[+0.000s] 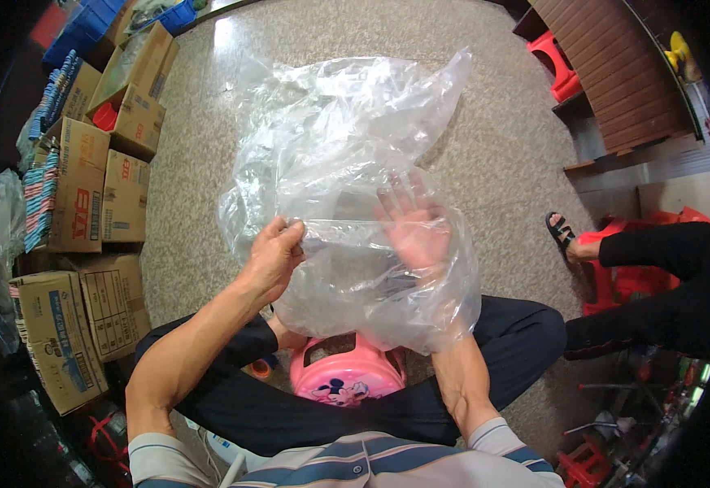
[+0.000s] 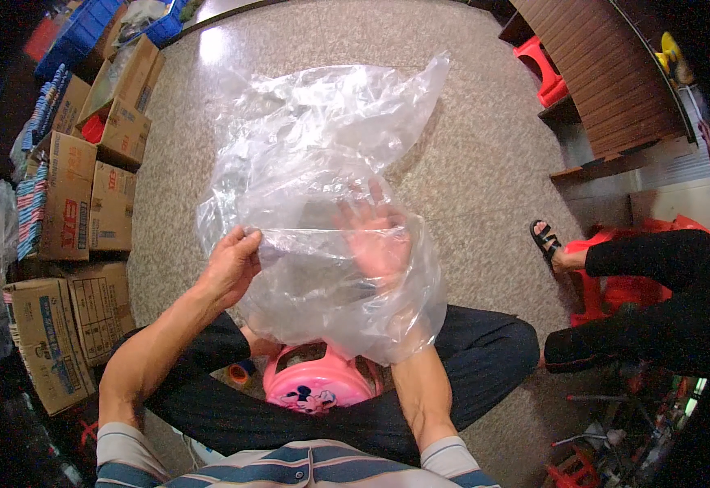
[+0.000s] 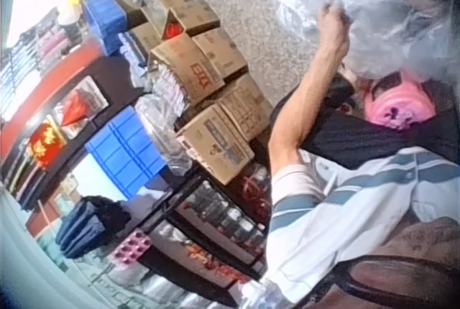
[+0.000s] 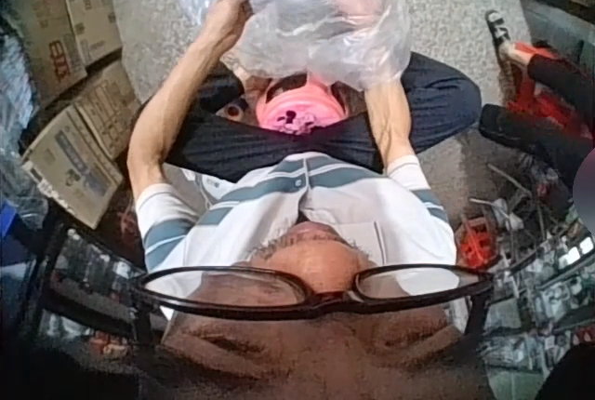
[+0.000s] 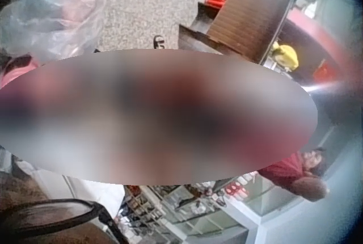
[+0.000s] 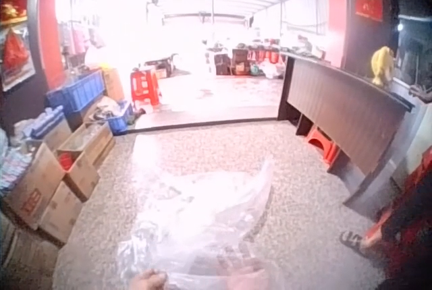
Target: The person spreads out a large plastic bag on the floor, handles small contents inside it, and uses a tape dispenser to secure parts of the bag.
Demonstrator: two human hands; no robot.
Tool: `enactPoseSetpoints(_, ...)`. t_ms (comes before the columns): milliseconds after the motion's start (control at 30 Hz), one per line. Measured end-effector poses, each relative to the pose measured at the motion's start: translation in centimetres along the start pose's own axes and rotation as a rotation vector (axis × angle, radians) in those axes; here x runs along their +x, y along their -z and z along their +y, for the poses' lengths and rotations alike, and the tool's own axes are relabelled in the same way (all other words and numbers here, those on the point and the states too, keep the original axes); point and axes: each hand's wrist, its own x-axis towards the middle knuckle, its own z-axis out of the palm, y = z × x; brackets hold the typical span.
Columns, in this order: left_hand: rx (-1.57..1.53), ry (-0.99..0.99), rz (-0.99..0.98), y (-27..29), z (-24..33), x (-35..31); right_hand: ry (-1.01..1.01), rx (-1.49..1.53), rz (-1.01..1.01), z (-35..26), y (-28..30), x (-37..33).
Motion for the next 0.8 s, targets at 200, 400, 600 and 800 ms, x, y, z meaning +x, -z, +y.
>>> enactPoseSetpoints(200,-0.072,-0.006,-0.015,-0.2,0.6,-0.3,-0.165,0.228,-0.326,1.0,2.3,1.0)
enactPoseSetpoints(400,-0.142,0.032,0.107,1.8,0.7,0.3,-0.123,0.087,-0.198,2.1,2.0,4.2)
enactPoseSetpoints(600,1.069,-0.158,0.211,6.0,4.4,10.0,-0.05,-0.232,-0.172,-2.0,-4.5,9.3)
enactPoseSetpoints(800,1.11,-1.128,0.401,1.3,34.8,3.2,-0.079,-0.339,-0.198,0.9,-8.2,11.7)
